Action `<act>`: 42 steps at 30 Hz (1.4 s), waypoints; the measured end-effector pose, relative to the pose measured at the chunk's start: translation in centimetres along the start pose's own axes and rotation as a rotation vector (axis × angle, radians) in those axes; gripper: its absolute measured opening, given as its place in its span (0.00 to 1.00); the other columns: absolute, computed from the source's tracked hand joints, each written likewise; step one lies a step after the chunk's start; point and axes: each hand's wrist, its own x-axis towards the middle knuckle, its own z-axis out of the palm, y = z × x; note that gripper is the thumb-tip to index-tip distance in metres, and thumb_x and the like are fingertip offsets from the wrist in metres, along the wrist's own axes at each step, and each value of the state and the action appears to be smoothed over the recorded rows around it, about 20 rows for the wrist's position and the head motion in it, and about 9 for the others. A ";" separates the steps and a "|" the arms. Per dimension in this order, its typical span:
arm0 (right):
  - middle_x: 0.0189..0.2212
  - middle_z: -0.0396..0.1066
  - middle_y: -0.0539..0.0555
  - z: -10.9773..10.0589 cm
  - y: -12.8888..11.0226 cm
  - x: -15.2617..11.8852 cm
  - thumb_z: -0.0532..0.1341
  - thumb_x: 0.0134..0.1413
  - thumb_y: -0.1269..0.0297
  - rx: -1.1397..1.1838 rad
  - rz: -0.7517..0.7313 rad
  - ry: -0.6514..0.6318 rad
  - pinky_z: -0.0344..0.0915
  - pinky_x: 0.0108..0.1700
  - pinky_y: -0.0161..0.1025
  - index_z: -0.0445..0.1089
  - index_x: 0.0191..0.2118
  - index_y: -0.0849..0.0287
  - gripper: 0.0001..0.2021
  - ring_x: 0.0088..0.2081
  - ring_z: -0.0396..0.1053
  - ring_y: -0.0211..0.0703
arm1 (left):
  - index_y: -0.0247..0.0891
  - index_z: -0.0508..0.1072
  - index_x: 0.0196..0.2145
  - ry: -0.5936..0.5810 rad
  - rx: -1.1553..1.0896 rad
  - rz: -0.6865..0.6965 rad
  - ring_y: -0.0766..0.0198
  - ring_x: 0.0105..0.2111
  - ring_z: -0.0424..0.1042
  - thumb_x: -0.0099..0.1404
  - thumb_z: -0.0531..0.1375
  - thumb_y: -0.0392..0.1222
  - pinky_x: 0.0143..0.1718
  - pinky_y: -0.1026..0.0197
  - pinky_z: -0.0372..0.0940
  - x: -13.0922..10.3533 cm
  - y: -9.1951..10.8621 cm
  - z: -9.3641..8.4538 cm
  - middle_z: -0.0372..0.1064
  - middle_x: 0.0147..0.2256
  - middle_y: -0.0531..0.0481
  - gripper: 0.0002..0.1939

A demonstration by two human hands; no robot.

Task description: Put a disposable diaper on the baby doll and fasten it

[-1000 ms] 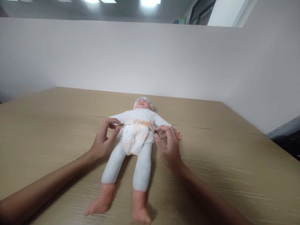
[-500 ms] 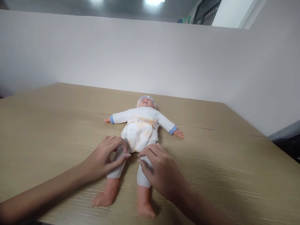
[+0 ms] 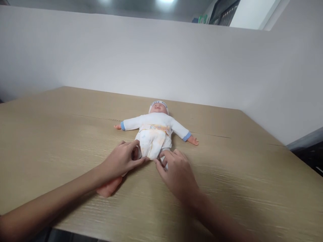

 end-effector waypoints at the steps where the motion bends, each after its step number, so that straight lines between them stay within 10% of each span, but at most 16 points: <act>1: 0.25 0.70 0.48 0.3 -0.2 0.2 0.67 0.68 0.62 -0.006 0.003 0.011 0.59 0.38 0.45 0.67 0.33 0.52 0.11 0.34 0.68 0.51 | 0.43 0.65 0.33 0.005 0.019 0.012 0.56 0.31 0.69 0.72 0.65 0.58 0.43 0.51 0.57 0.2 0.0 0.2 0.73 0.30 0.54 0.20; 14: 0.45 0.74 0.56 2.2 -0.6 0.7 0.67 0.67 0.67 0.050 -0.010 0.014 0.63 0.48 0.50 0.72 0.43 0.56 0.04 0.45 0.65 0.55 | 0.40 0.71 0.39 0.097 -0.055 0.173 0.55 0.48 0.71 0.79 0.58 0.47 0.50 0.52 0.59 0.0 -0.1 0.7 0.72 0.46 0.48 0.10; 24: 0.41 0.74 0.56 1.9 -1.3 0.6 0.67 0.61 0.67 0.104 0.064 -0.088 0.64 0.47 0.52 0.67 0.42 0.54 0.09 0.46 0.66 0.59 | 0.41 0.63 0.32 0.051 -0.105 0.140 0.57 0.38 0.63 0.76 0.59 0.49 0.44 0.54 0.56 0.3 -0.5 0.6 0.66 0.33 0.53 0.16; 35: 0.41 0.79 0.51 0.9 -0.1 1.1 0.70 0.57 0.51 0.551 0.406 0.037 0.67 0.43 0.46 0.63 0.46 0.50 0.19 0.40 0.75 0.51 | 0.43 0.63 0.46 0.168 -0.570 -0.175 0.60 0.42 0.70 0.63 0.73 0.50 0.43 0.57 0.64 -0.1 -1.6 1.0 0.68 0.44 0.53 0.25; 42: 0.44 0.82 0.53 0.8 -0.2 0.4 0.70 0.59 0.52 0.432 0.389 0.035 0.67 0.50 0.50 0.68 0.46 0.51 0.16 0.46 0.77 0.55 | 0.41 0.73 0.47 0.144 -0.403 -0.231 0.57 0.42 0.74 0.63 0.72 0.53 0.45 0.54 0.65 -0.4 -0.9 0.4 0.76 0.44 0.51 0.20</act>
